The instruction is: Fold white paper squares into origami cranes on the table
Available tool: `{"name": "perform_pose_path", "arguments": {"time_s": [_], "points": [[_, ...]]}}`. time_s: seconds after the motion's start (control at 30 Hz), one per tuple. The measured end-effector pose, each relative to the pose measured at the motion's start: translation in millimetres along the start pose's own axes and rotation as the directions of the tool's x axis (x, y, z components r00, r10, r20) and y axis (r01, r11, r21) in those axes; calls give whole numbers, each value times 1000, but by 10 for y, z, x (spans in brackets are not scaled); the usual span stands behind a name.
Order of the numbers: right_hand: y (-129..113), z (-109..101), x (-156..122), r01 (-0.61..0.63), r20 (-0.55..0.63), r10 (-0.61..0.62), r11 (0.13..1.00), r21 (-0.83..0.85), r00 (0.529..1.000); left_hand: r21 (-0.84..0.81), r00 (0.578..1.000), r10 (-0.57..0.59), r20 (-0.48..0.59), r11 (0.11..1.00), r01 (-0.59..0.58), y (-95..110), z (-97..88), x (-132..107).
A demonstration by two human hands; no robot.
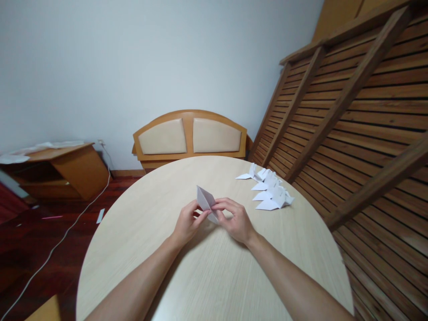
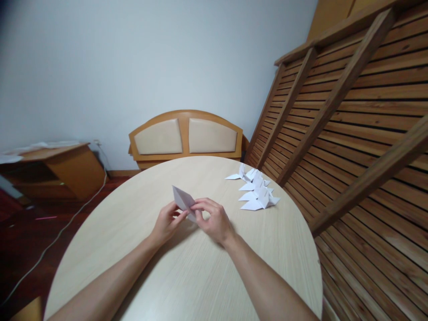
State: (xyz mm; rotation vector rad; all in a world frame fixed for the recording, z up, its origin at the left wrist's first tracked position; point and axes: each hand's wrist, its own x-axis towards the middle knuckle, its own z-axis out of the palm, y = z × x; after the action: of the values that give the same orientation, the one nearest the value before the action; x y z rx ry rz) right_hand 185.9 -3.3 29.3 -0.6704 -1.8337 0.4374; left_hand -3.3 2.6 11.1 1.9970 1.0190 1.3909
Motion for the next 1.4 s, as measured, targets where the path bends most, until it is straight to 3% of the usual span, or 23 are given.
{"name": "perform_pose_path", "arguments": {"time_s": [0.17,0.3,0.4,0.5,0.73,1.0,1.13,1.4], "points": [[6,4,-3,-27,16,27,1000,-1,1000,-26,999,-37,-24,999,36,-4,3,-5],[32,36,5,-167,1,168,980,106,986,-79,995,-93,-43,993,90,-8,9,1],[76,64,0,-347,16,357,896,279,934,-128,990,-144,-16,982,141,-16,16,6],[133,81,-7,-434,25,472,788,436,881,-172,981,-190,38,966,194,-16,24,8],[161,37,2,-596,301,517,645,479,801,-277,949,-229,214,918,284,38,34,10],[249,20,-1,-635,281,579,606,479,765,-368,914,-341,222,838,402,65,66,22],[278,3,-2,-626,282,573,589,511,770,-413,893,-389,225,792,449,5,87,22],[301,4,-18,-615,244,587,593,520,772,-425,923,-345,167,820,384,-30,75,-4]]}}
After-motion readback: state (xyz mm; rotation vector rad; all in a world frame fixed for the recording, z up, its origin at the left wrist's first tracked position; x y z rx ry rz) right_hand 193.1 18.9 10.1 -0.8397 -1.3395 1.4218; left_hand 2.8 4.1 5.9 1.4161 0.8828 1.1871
